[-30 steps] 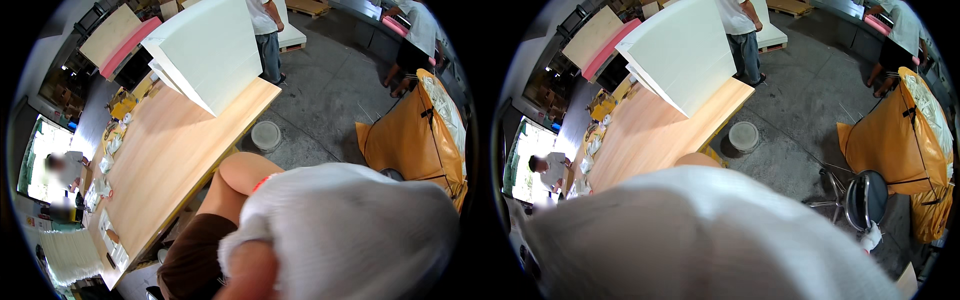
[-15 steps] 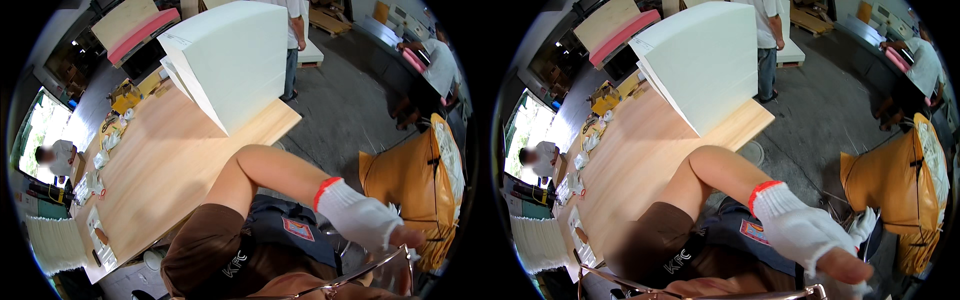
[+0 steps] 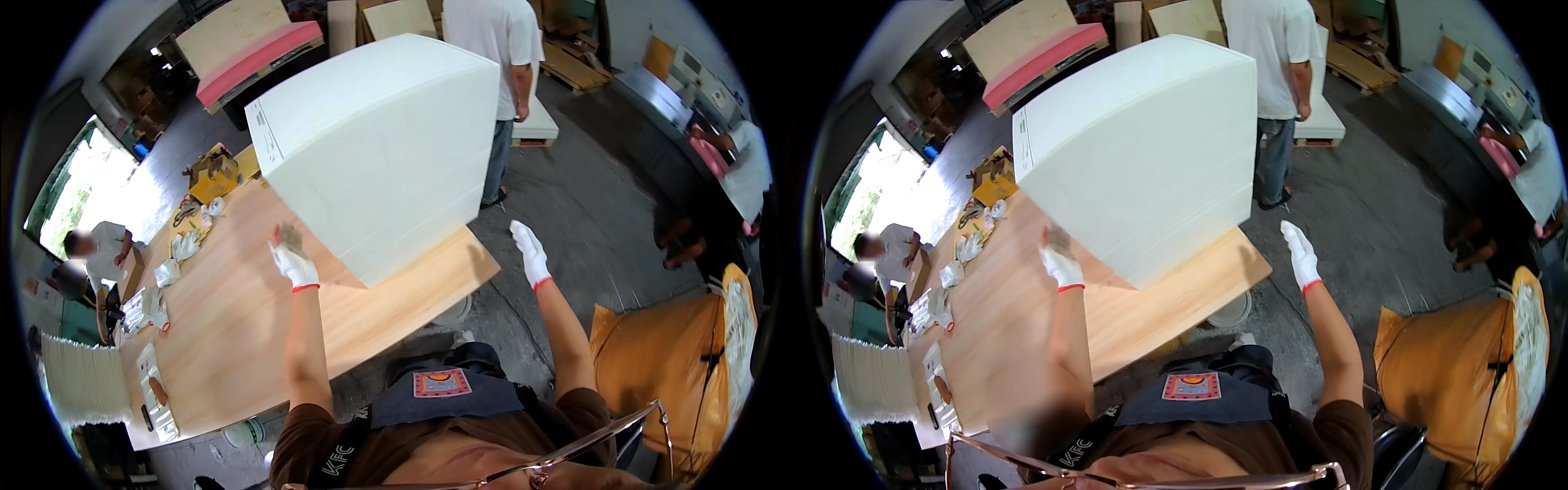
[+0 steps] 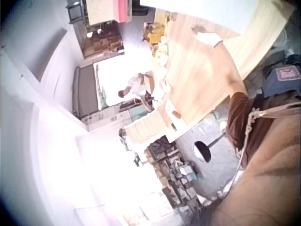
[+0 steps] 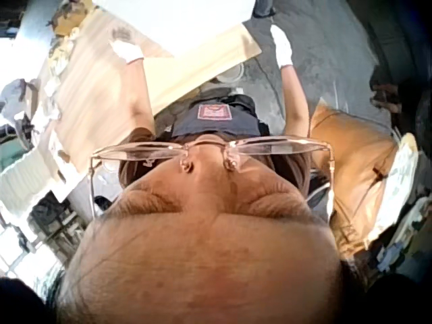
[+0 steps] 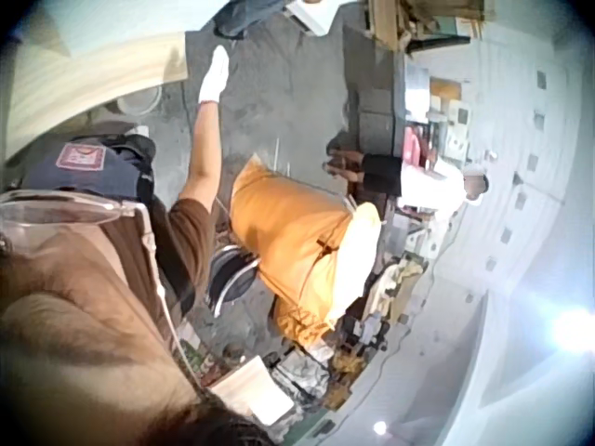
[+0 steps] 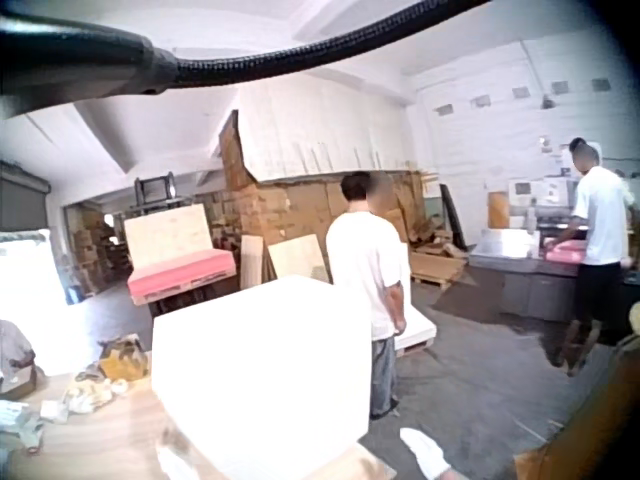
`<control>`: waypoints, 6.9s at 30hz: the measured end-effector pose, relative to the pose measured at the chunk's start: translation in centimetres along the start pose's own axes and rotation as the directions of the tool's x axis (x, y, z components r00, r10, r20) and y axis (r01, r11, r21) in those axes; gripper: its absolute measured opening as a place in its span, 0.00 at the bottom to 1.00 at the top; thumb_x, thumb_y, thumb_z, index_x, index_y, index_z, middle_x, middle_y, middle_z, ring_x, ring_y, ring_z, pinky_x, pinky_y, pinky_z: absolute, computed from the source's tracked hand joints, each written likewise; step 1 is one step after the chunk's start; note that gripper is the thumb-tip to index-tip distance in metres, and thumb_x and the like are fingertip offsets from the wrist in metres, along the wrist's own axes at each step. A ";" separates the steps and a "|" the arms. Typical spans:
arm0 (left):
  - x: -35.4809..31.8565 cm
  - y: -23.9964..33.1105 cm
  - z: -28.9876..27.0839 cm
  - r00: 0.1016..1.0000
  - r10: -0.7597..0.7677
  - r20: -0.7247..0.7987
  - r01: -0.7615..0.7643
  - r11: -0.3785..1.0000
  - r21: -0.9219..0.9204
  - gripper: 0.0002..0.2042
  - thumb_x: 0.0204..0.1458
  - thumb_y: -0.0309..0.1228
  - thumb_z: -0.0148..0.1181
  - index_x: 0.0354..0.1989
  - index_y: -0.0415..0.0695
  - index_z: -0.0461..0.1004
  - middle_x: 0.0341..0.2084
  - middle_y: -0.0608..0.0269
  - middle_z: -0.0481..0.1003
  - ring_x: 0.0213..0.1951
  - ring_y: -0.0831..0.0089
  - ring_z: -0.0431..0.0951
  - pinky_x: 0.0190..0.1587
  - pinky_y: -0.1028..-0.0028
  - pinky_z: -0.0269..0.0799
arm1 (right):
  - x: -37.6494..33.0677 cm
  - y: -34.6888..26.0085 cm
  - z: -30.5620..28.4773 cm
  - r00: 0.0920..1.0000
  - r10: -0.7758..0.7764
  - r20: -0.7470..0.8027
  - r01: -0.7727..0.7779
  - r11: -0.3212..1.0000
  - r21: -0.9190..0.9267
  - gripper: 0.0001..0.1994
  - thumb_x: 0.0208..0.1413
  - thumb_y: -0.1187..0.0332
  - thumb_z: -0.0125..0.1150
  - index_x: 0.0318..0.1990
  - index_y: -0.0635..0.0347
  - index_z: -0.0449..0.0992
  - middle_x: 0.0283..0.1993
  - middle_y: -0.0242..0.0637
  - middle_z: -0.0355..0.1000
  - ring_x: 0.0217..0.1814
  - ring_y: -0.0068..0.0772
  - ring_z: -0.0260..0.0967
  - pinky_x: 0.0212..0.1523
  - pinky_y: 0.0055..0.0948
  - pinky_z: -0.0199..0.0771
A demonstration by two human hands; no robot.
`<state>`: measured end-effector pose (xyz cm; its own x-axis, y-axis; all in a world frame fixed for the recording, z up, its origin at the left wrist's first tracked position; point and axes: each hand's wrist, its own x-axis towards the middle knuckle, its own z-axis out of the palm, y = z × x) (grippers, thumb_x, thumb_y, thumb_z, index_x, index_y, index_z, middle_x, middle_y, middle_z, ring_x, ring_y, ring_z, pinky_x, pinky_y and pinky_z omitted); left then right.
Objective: The person puts on eyeglasses, then repeatedly picks up stacks of white paper sheets from a table, aligns their edges, and places them back down. The person continues this repetitive stacking and alignment process throughout the clip.
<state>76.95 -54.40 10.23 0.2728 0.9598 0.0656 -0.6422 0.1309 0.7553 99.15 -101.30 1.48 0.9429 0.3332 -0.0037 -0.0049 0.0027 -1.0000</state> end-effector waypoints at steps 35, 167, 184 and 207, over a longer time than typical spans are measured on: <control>4.8 -9.7 -14.0 0.840 -0.524 -0.143 0.519 0.696 0.496 0.23 0.70 0.41 0.41 0.64 0.36 0.66 0.62 0.52 0.68 0.65 0.62 0.67 0.70 0.63 0.57 | 8.6 9.3 11.0 0.892 0.303 -0.336 -0.192 0.926 0.325 0.32 0.68 0.46 0.42 0.63 0.67 0.70 0.64 0.40 0.70 0.64 0.34 0.65 0.63 0.33 0.64; -16.8 16.7 32.0 0.225 -0.257 0.940 -0.767 0.549 0.333 0.19 0.59 0.25 0.50 0.59 0.44 0.71 0.46 0.60 0.76 0.48 0.73 0.73 0.56 0.72 0.68 | 1.0 -36.7 8.7 0.859 -0.508 0.065 0.512 0.855 -0.089 0.24 0.63 0.47 0.53 0.32 0.63 0.72 0.24 0.38 0.72 0.27 0.27 0.71 0.35 0.30 0.69; -19.0 17.6 32.1 0.308 -0.357 0.882 -0.906 0.173 0.386 0.21 0.56 0.33 0.61 0.59 0.58 0.74 0.32 0.59 0.81 0.33 0.68 0.82 0.40 0.68 0.76 | 2.2 -36.0 8.5 0.795 -0.606 0.031 0.605 0.789 -0.108 0.24 0.62 0.47 0.55 0.31 0.63 0.70 0.25 0.40 0.71 0.30 0.33 0.72 0.38 0.34 0.69; -16.8 15.7 33.3 0.354 -0.326 0.877 -0.927 0.002 0.375 0.17 0.57 0.38 0.58 0.55 0.59 0.76 0.41 0.56 0.82 0.45 0.55 0.81 0.47 0.60 0.73 | 1.7 -38.4 5.7 0.615 -0.666 0.423 0.739 0.298 -0.604 0.26 0.62 0.43 0.49 0.35 0.61 0.77 0.32 0.49 0.77 0.36 0.48 0.76 0.38 0.42 0.73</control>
<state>86.15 -76.78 42.71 0.9341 0.0793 0.3482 0.0142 -0.9825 0.1856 99.02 -95.43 39.87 0.4418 0.6021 0.6650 0.8965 -0.3226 -0.3036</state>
